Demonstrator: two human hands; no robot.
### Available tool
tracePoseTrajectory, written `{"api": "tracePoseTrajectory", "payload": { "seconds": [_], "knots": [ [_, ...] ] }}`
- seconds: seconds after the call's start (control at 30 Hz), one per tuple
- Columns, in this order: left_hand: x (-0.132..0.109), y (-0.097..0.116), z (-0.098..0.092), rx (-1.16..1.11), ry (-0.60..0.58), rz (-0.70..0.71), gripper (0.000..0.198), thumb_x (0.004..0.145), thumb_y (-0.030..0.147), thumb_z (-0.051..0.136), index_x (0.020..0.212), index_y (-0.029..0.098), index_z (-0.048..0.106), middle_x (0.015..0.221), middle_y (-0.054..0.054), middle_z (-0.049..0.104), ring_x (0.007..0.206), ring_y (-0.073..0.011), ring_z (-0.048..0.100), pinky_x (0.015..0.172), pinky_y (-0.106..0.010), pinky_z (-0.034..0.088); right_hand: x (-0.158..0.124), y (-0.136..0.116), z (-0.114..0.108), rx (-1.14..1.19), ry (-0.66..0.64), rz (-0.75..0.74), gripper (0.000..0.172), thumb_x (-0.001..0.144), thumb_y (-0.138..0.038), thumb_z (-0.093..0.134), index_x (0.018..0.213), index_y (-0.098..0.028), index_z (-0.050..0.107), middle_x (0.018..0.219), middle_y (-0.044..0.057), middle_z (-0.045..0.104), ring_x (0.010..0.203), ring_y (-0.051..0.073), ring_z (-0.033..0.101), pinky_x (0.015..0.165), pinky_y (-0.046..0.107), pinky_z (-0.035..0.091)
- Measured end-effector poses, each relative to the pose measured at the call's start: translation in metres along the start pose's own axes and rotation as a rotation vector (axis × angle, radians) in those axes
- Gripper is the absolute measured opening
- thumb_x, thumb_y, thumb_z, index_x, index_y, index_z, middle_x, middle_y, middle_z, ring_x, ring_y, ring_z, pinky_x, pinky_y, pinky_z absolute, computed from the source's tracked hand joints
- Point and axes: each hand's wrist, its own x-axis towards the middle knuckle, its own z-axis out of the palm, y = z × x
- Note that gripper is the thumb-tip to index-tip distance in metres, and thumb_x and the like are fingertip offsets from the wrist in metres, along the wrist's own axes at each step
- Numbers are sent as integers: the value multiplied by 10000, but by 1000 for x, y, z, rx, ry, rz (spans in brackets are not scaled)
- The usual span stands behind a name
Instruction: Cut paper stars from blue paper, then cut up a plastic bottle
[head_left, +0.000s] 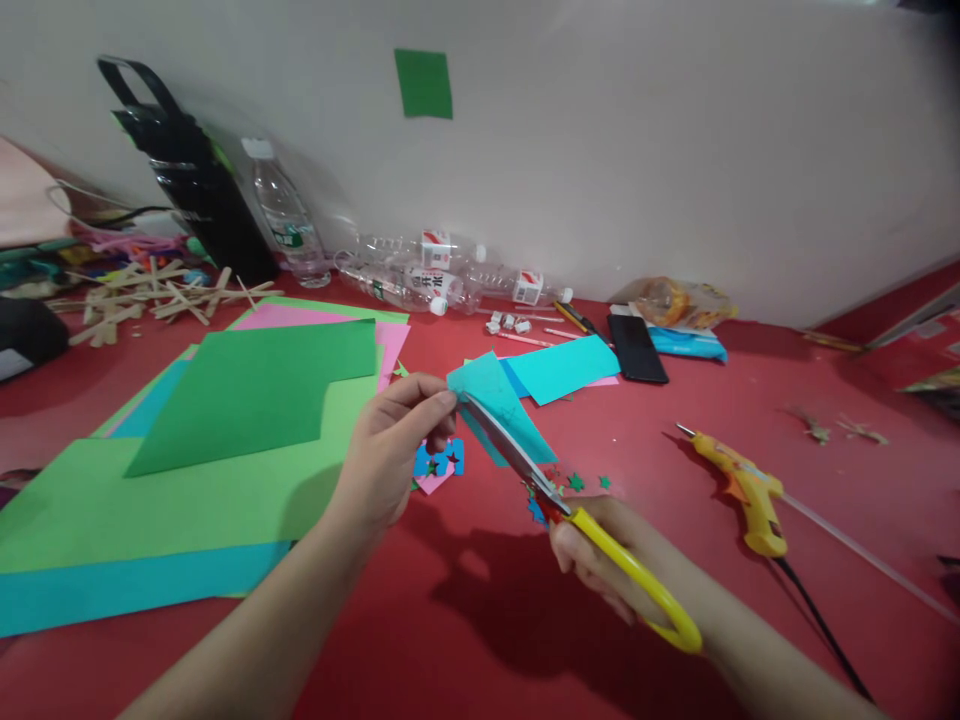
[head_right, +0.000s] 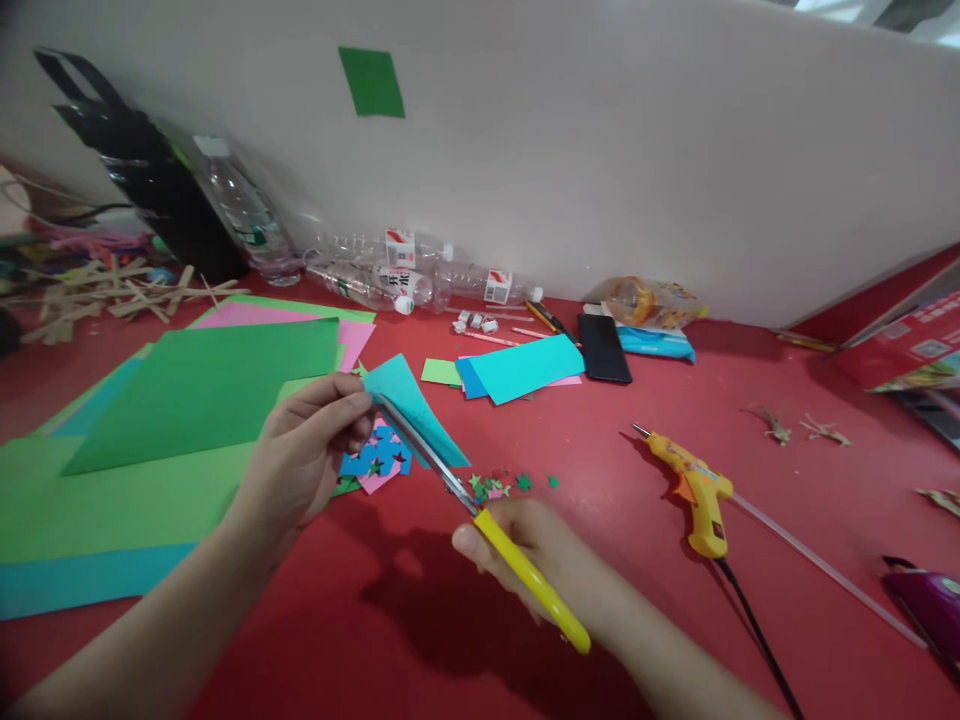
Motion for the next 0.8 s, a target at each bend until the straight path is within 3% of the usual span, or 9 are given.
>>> {"api": "tracePoseTrajectory", "payload": {
  "seconds": [0.3, 0.63, 0.8],
  "knots": [
    [1, 2, -3, 94, -10, -5, 155, 719, 252, 678, 617, 179, 586, 504, 51, 443, 461, -72, 355, 437, -207, 254, 3, 9, -5, -45, -47, -128, 415, 896, -564, 482, 690, -205, 446, 444, -115, 272, 338, 45, 274, 332, 172, 194],
    [2, 3, -3, 83, -19, -12, 147, 718, 240, 673, 617, 177, 587, 505, 49, 437, 463, -71, 342, 440, -209, 245, 4, 2, -2, -7, -5, -29, 483, 804, -620, 577, 611, -219, 389, 424, -114, 284, 314, 31, 249, 301, 166, 175],
    [1, 4, -4, 85, -28, -17, 153, 712, 229, 673, 605, 172, 580, 501, 47, 441, 468, -69, 344, 449, -206, 248, 4, 2, -3, -46, 20, 20, 446, 833, -545, 599, 619, -223, 378, 428, -110, 287, 313, 40, 269, 300, 182, 180]
  ]
}}
